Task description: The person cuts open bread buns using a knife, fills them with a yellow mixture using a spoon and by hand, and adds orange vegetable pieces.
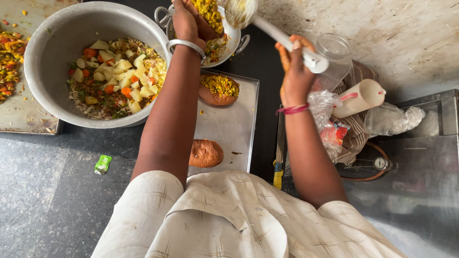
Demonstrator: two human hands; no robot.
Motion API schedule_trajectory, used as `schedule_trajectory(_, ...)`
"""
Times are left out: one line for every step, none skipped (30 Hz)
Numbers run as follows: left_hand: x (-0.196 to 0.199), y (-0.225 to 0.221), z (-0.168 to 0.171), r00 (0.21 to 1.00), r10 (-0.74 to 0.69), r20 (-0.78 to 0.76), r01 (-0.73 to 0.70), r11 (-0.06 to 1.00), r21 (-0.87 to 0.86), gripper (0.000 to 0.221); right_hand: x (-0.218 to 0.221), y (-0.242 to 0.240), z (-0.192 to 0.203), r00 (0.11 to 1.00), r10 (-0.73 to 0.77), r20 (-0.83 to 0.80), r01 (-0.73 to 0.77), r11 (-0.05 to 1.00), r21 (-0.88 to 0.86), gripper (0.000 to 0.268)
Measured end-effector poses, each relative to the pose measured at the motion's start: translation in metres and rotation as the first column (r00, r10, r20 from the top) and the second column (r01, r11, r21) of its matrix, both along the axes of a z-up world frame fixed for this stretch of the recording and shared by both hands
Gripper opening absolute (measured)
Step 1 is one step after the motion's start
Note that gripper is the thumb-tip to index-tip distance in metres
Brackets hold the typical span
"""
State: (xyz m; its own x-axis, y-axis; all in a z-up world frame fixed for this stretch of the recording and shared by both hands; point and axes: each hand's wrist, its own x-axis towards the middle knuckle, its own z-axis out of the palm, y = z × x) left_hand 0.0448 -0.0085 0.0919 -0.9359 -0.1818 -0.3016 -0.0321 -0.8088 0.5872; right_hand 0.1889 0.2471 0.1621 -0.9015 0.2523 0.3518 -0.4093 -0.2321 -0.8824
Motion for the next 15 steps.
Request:
schedule_trajectory(0.005, -0.002, 0.004, 1.0, 0.016, -0.015, -0.016, 1.0, 0.002, 0.054, -0.006, 0.0, -0.014, 1.0, 0.005, 0.002, -0.005, 1.0, -0.001, 0.019)
schedule_trajectory(0.008, -0.005, 0.006, 0.999, 0.032, -0.03, -0.032, 0.999, 0.004, 0.055, -0.011, -0.002, -0.029, 0.999, 0.009, 0.043, -0.01, 1.0, 0.027, 0.02)
schedule_trajectory(0.009, -0.007, 0.007, 0.999, 0.036, -0.027, -0.036, 0.999, 0.0, 0.055, -0.016, -0.005, -0.043, 0.996, 0.011, 0.084, -0.016, 0.998, 0.053, 0.021)
schedule_trajectory(0.008, -0.01, 0.007, 0.999, 0.025, -0.026, -0.024, 0.999, 0.022, 0.053, -0.021, -0.009, -0.056, 0.996, 0.016, 0.088, -0.02, 0.999, 0.05, 0.021)
schedule_trajectory(0.007, -0.011, 0.005, 1.0, 0.01, -0.026, -0.009, 0.999, 0.046, 0.052, -0.026, -0.011, -0.066, 0.994, 0.058, 0.089, -0.062, 0.997, 0.045, 0.021)
schedule_trajectory(0.008, -0.013, 0.002, 1.0, 0.01, -0.022, -0.009, 0.999, 0.044, 0.052, -0.031, -0.012, -0.074, 0.991, 0.1, 0.09, -0.104, 0.994, 0.041, 0.021)
schedule_trajectory(0.009, -0.017, 0.0, 0.999, -0.01, -0.043, 0.01, 1.0, -0.011, 0.05, -0.037, -0.011, -0.078, 0.991, 0.102, 0.092, -0.106, 0.994, 0.037, 0.021)
schedule_trajectory(0.01, -0.019, -0.002, 0.998, -0.032, -0.062, 0.028, 0.997, -0.066, 0.049, -0.043, -0.007, -0.078, 0.989, 0.094, 0.116, -0.102, 0.993, 0.063, 0.021)
schedule_trajectory(0.011, -0.021, -0.002, 0.998, -0.03, -0.059, 0.026, 0.997, -0.07, 0.049, -0.047, -0.003, -0.078, 0.986, 0.087, 0.139, -0.1, 0.991, 0.089, 0.021)
schedule_trajectory(0.012, -0.023, -0.002, 0.998, -0.031, -0.06, 0.028, 0.998, -0.051, 0.044, -0.051, 0.004, -0.075, 0.986, 0.09, 0.142, -0.103, 0.991, 0.085, 0.021)
schedule_trajectory(0.014, -0.024, 0.0, 0.998, -0.031, -0.063, 0.029, 0.999, -0.032, 0.04, -0.057, 0.014, -0.07, 0.973, 0.062, 0.221, -0.1, 0.981, 0.165, 0.024)
schedule_trajectory(0.017, -0.025, 0.002, 0.998, -0.027, -0.062, 0.025, 0.999, -0.037, 0.04, -0.062, 0.02, -0.066, 0.955, 0.026, 0.296, -0.102, 0.964, 0.245, 0.029)
schedule_trajectory(0.02, -0.024, 0.007, 1.0, -0.007, -0.026, 0.005, 0.999, -0.044, 0.044, -0.067, 0.021, -0.067, 0.955, 0.029, 0.295, -0.103, 0.965, 0.24, 0.029)
schedule_trajectory(0.024, -0.025, 0.012, 1.0, 0.014, 0.009, -0.014, 0.999, -0.052, 0.049, -0.072, 0.021, -0.07, 0.949, 0.006, 0.315, -0.109, 0.945, 0.309, 0.037)
schedule_trajectory(0.028, -0.024, 0.017, 1.0, 0.01, 0.006, -0.01, 0.999, -0.053, 0.049, -0.076, 0.023, -0.073, 0.943, -0.023, 0.331, -0.111, 0.918, 0.38, 0.046)
